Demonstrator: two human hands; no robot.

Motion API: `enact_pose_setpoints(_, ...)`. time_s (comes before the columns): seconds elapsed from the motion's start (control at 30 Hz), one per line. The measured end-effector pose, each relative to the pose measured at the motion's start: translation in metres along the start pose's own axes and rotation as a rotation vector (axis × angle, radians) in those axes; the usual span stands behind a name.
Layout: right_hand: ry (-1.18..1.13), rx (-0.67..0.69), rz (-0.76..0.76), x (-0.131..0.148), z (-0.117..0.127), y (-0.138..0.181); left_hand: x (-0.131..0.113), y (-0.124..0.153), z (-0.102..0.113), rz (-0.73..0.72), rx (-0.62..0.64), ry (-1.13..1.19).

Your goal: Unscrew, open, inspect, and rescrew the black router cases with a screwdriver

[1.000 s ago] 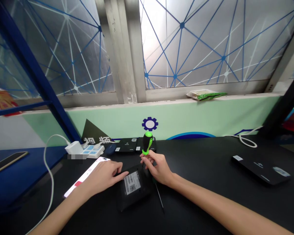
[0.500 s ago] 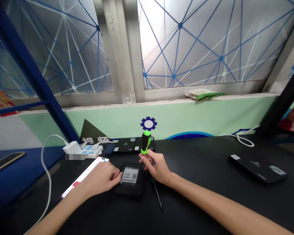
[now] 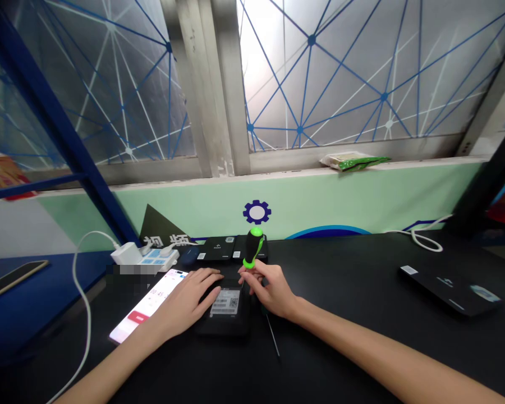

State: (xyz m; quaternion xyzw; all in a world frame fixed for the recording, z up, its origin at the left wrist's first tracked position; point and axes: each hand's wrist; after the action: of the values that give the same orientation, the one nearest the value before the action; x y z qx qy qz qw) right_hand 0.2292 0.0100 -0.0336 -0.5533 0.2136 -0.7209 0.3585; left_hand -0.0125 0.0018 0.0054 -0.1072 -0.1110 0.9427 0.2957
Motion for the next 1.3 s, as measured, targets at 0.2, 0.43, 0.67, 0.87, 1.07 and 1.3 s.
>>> enact_pose_setpoints(0.2, -0.007, -0.003, 0.025, 0.0024, 0.0007, -0.0006, -0.0029, 0.0007, 0.0019, 0.022, 0.017, 0.032)
enact_pose_setpoints(0.43, 0.027, 0.003, 0.048, 0.0084, -0.0007, -0.0038, -0.0057, 0.0027, -0.0031, 0.039, -0.002, 0.01)
enact_pose_setpoints(0.67, 0.069, 0.003, 0.061, 0.0023, -0.0023, -0.0017, -0.0074, 0.0038, -0.0034, 0.062, -0.004, 0.035)
enact_pose_setpoints(0.87, 0.107, 0.011, 0.118, 0.0031, -0.0018, -0.0022, -0.0071, 0.0037, -0.0056, 0.068, -0.013, 0.051)
enact_pose_setpoints(1.07, 0.069, 0.026, 0.087, 0.006, -0.0031, -0.0046, -0.0094, 0.003, -0.0058, 0.072, -0.027, 0.073)
enact_pose_setpoints(1.3, 0.018, 0.041, 0.039, 0.0033, -0.003, -0.0058, -0.0094, 0.0031, -0.0061, 0.091, -0.024, 0.098)
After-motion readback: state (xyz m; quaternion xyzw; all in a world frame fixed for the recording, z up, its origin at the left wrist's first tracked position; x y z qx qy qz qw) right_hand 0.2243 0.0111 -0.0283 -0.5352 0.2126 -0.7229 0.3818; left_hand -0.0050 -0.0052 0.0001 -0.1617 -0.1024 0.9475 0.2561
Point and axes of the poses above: each hand's wrist, its own y-axis away from the middle knuckle, its own z-axis out of the back of the hand, x = y × z, and after that the axes turned 5 degrees about z, right-handed
